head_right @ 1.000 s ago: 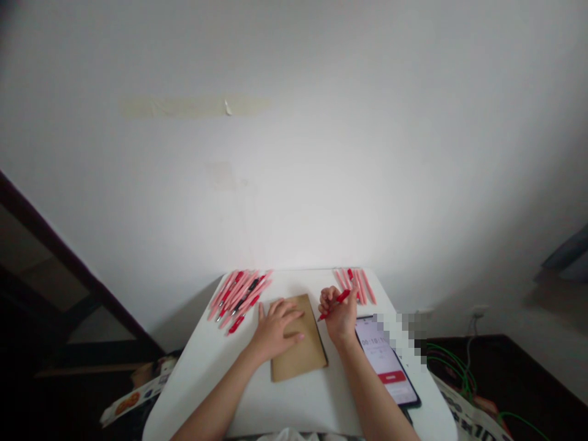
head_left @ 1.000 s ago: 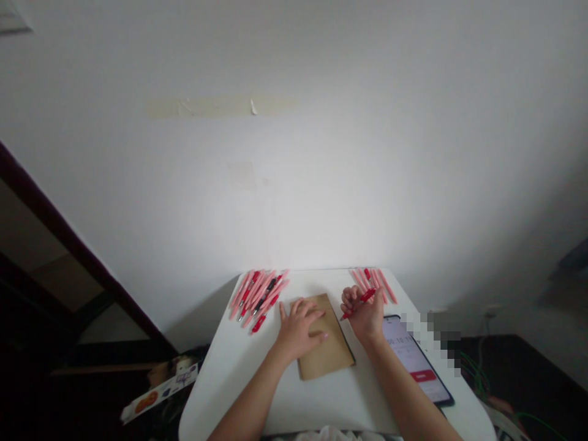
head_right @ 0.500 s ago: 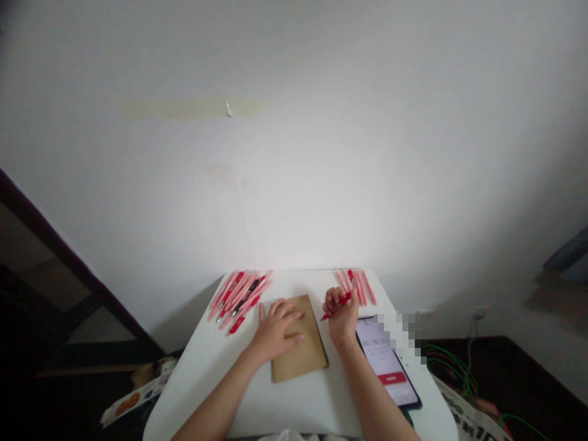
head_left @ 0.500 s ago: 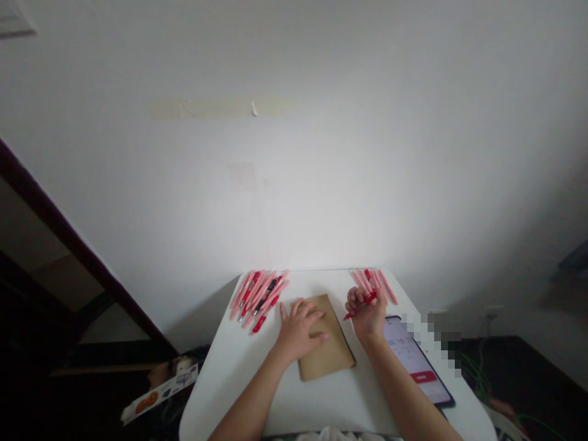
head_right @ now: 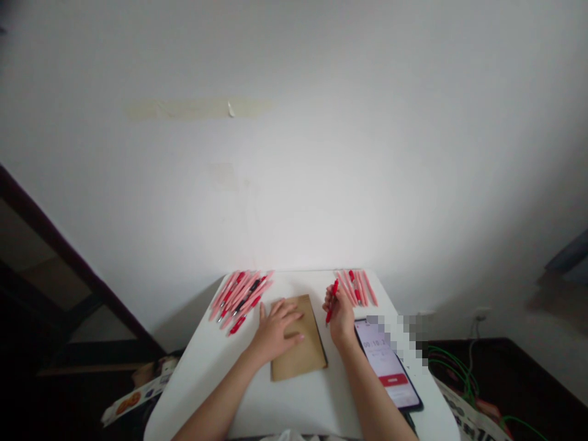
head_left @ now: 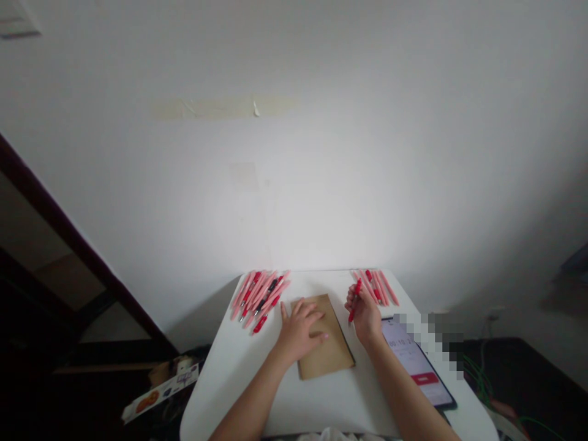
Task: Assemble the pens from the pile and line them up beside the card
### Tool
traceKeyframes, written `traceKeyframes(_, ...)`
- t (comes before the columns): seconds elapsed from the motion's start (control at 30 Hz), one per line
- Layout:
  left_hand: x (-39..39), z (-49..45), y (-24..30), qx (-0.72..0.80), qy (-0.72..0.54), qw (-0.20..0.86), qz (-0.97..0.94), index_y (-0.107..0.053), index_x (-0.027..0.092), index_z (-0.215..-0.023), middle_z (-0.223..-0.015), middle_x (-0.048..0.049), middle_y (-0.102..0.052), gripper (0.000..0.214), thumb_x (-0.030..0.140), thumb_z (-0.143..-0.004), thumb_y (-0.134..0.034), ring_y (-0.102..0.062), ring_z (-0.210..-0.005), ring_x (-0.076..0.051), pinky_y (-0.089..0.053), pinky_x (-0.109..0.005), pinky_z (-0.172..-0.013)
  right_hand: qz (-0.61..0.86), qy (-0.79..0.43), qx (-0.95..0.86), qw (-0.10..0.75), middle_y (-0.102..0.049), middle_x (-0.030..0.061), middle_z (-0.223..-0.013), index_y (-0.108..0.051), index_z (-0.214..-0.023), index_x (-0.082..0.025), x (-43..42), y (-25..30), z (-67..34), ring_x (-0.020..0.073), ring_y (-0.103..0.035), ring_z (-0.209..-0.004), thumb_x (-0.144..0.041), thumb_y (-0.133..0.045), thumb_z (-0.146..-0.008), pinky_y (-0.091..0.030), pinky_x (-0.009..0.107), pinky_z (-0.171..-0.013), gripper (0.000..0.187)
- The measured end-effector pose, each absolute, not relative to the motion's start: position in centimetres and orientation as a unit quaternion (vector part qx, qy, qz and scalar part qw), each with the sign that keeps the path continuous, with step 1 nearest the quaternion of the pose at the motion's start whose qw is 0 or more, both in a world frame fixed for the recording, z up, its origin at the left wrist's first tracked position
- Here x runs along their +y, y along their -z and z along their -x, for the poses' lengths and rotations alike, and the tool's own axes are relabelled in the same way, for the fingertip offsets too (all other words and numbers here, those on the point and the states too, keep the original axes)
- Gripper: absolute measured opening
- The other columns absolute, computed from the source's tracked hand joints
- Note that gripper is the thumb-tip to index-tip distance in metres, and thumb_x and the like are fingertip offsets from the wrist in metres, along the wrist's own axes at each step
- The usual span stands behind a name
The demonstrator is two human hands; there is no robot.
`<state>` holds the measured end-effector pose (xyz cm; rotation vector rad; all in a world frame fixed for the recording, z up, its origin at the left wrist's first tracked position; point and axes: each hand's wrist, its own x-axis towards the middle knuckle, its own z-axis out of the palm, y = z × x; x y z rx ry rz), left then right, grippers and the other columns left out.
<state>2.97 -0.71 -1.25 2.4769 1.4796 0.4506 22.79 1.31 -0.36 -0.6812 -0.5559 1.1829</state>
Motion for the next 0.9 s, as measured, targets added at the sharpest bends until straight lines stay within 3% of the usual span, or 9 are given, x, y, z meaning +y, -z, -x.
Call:
traceKeyframes(0.17, -0.6, -2.9, 1.6, 0.506, -0.166, 0.111, -0.839, -0.06, 0.036, -0.127, -0.147, -0.0046, -0.051, 0.051, 0.059, -0.082, -0.064, -0.031, -0.144, -0.036, 0.004, -0.076, -0.113, 0.411, -0.472, -0.305, 0.718, -0.056, -0.0036, -0.066, -0.066, -0.085, -0.021, 1.7, 0.7, -22.7, 0.0103, -0.051, -0.057, -0.044, -0.072, -0.067, -0.041, 0.021, -0.048, 0.029)
traceKeyframes(0.27, -0.6, -3.0, 1.8, 0.529, -0.183, 0.093, -0.824, -0.065, 0.033, -0.12, -0.143, -0.007, -0.052, 0.046, 0.055, -0.08, -0.069, -0.036, -0.14, -0.035, -0.006, -0.072, -0.116, 0.467, -0.449, -0.355, 0.674, -0.064, 0.0011, -0.077, -0.069, -0.091, -0.02, 2.1, 0.2, -23.2, 0.0158, -0.06, -0.07, -0.048, -0.074, -0.063, -0.051, 0.028, -0.059, 0.039)
traceKeyframes(0.37, -0.6, -3.1, 1.7, 0.564, -0.189, 0.062, -0.802, -0.067, 0.032, -0.117, -0.136, -0.0088, -0.054, 0.042, 0.052, -0.081, -0.069, -0.041, -0.136, -0.033, -0.015, -0.068, -0.116, 0.512, -0.392, -0.433, 0.631, -0.067, 0.0027, -0.078, -0.069, -0.093, -0.02, 2.9, -0.8, -24.3, 0.018, -0.062, -0.071, -0.054, -0.069, -0.067, -0.051, 0.031, -0.063, 0.042)
traceKeyframes(0.57, -0.2, -3.3, 1.2, 0.58, -0.143, 0.034, -0.801, -0.062, 0.034, -0.125, -0.141, -0.0086, -0.052, 0.037, 0.046, -0.091, -0.057, -0.039, -0.137, -0.036, -0.012, -0.075, -0.113, 0.652, -0.177, -0.609, 0.415, -0.075, 0.0083, -0.089, -0.072, -0.098, -0.019, 4.5, -3.0, -26.4, 0.021, -0.068, -0.08, -0.033, -0.054, -0.085, -0.048, 0.03, -0.071, 0.026)
traceKeyframes(0.73, 0.8, -3.4, 0.8, 0.556, -0.109, 0.05, -0.822, -0.056, 0.035, -0.13, -0.15, -0.0052, -0.047, 0.037, 0.042, -0.095, -0.046, -0.03, -0.144, -0.037, -0.006, -0.08, -0.11, 0.737, -0.031, -0.64, 0.216, -0.074, 0.012, -0.104, -0.072, -0.105, -0.019, 5.0, -4.0, -26.3, 0.0246, -0.066, -0.098, -0.026, -0.047, -0.092, -0.044, 0.032, -0.081, 0.029)
traceKeyframes(0.9, 2.8, -3.9, 0.7, 0.532, -0.077, 0.065, -0.841, -0.055, 0.032, -0.131, -0.156, -0.0089, -0.039, 0.056, 0.065, -0.086, -0.052, -0.022, -0.147, -0.041, -0.002, -0.082, -0.108, 0.762, 0.04, -0.634, 0.125, -0.073, 0.0144, -0.105, -0.073, -0.103, -0.018, 6.0, -3.5, -25.6, 0.0307, -0.06, -0.109, -0.028, -0.05, -0.093, -0.038, 0.043, -0.093, 0.028)
